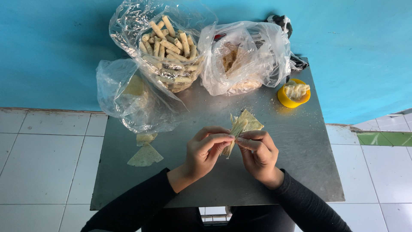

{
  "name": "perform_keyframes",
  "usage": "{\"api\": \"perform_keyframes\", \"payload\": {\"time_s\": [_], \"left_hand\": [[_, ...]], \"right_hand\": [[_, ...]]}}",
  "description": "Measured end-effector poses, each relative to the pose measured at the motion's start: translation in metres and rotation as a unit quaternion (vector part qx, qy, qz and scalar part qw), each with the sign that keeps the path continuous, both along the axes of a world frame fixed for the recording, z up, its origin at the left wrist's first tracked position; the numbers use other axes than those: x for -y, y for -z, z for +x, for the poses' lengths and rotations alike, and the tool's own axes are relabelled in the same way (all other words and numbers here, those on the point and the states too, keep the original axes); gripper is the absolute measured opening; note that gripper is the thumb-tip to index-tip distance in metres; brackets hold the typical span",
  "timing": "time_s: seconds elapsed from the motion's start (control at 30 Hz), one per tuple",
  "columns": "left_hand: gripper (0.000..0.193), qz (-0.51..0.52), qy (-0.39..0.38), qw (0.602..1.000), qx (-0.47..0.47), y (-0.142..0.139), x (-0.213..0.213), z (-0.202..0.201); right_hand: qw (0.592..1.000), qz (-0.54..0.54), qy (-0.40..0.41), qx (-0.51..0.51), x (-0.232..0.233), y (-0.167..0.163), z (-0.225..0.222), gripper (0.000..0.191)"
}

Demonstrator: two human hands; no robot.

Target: The person sits at a small metal table and folds triangular pastry wrappers, rolling each one by hand into a cylindrical roll and setting the finished rolls aside. They occasionally reach into a plastic bag of filling and a yellow container of paste while working through the wrappers one at a time.

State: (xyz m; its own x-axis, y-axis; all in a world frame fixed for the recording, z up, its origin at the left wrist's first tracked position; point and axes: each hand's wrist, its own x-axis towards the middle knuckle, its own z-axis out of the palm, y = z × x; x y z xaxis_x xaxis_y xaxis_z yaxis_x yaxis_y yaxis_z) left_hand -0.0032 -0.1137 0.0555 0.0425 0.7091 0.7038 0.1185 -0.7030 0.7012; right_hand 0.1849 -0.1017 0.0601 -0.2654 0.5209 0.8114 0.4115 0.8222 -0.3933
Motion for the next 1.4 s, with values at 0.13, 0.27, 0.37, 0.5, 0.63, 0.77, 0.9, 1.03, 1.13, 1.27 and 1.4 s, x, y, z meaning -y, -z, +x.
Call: {"api": "perform_keyframes", "payload": {"time_s": [0.13,0.27,0.37,0.5,0.63,0.77,0.9,1.03,1.13,1.27,1.4], "left_hand": [[0.012,-0.011,0.009,1.0,0.006,0.001,0.001,0.0],[0.012,-0.01,0.007,1.0,0.005,0.0,0.001,-0.001],[0.015,-0.009,0.001,1.0,-0.009,-0.002,0.001,-0.001],[0.018,-0.004,0.014,1.0,-0.02,-0.005,0.0,0.0],[0.014,-0.027,0.019,0.999,-0.016,-0.003,-0.004,-0.001],[0.008,-0.077,0.009,0.997,0.028,0.006,-0.013,0.0],[0.006,-0.147,0.063,0.981,0.112,0.025,-0.023,0.002],[0.011,-0.312,0.157,0.888,0.299,0.047,-0.038,0.003],[0.01,-0.357,0.177,0.83,0.389,0.062,-0.05,0.0],[0.011,-0.348,0.181,0.81,0.435,0.077,-0.064,-0.002],[0.013,-0.362,0.195,0.785,0.463,0.087,-0.072,0.005]], "right_hand": [[1.0,0.003,0.01,0.007,0.001,0.0,0.0,0.026],[1.0,-0.008,0.012,0.012,0.001,0.0,0.0,0.026],[0.999,-0.029,0.011,0.011,0.0,0.002,-0.001,0.027],[0.999,-0.039,0.009,0.002,-0.004,0.006,-0.002,0.029],[0.999,-0.052,0.007,0.011,-0.006,0.008,-0.002,0.033],[0.997,-0.068,0.016,0.031,-0.007,0.006,-0.004,0.035],[0.997,-0.034,0.019,0.06,-0.008,0.006,-0.003,0.037],[0.995,-0.079,-0.045,0.035,-0.013,0.014,0.008,0.034],[0.996,-0.08,-0.042,-0.029,-0.015,0.021,0.014,0.028],[0.983,-0.076,-0.038,-0.162,-0.008,0.012,0.01,0.02],[0.986,-0.128,-0.045,-0.095,-0.001,-0.022,-0.01,0.016]]}}
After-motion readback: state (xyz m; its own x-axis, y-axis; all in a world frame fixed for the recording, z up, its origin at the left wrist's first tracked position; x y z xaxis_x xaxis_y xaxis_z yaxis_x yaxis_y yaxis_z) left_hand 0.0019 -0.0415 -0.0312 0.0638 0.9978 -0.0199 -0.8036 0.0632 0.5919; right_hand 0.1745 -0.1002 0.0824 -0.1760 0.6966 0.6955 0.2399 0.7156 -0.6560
